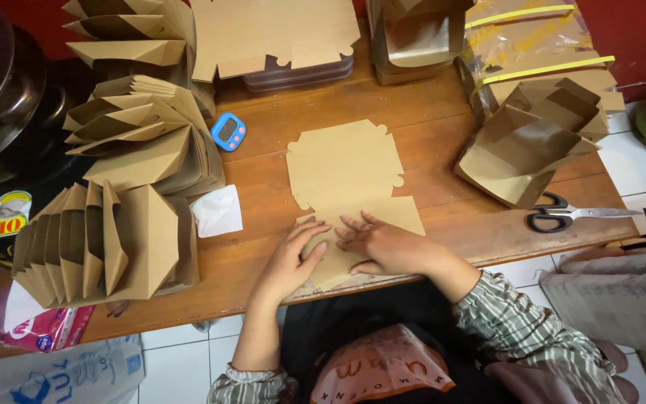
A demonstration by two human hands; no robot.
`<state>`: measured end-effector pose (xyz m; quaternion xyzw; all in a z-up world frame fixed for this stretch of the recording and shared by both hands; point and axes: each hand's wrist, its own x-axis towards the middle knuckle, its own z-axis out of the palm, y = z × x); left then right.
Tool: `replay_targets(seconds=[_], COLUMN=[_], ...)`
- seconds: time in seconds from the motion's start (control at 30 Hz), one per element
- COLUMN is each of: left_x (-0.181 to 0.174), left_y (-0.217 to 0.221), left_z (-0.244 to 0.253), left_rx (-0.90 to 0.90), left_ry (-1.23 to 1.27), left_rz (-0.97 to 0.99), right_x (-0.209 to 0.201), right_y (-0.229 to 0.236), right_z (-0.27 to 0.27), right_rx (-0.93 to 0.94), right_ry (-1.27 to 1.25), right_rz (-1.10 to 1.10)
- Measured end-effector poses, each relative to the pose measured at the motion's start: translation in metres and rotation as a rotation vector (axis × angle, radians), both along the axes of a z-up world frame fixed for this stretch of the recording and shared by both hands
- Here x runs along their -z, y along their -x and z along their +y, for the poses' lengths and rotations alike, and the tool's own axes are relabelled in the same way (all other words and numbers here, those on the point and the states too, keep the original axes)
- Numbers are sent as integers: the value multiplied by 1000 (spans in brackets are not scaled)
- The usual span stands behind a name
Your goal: The person folds flat brown cardboard sheets into small open-top boxes by hand, pressing creases and tucking flaps to form the sides. Completed boxes are stacked on the table. Scissors and a digital timer are visible but not used.
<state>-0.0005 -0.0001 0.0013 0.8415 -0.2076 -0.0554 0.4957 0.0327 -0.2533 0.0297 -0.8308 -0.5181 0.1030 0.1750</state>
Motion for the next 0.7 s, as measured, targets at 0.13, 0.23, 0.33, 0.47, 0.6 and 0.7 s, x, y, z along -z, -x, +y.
replay_targets(seconds=[0.13, 0.23, 0.33, 0.47, 0.6, 0.7], left_x=[-4, 0, 11, 5, 6, 12], left_y=[4, 2, 2, 2, 2, 2], left_z=[1, 4, 6, 3, 4, 5], left_rx=[16, 41, 94, 79, 60, 61], left_ry=[3, 58, 48, 2, 5, 12], left_rz=[3, 12, 4, -21, -33, -36], right_x=[7, 6, 4, -1, -1, -9], right_y=[2, 4, 11, 15, 13, 12], right_z=[0, 1, 1, 0, -5, -6], right_rx=[-9, 25, -27, -47, -56, -63], right_ry=[-65, -105, -82, -63, -99, -137], right_rz=[38, -22, -158, -168, -82, 1])
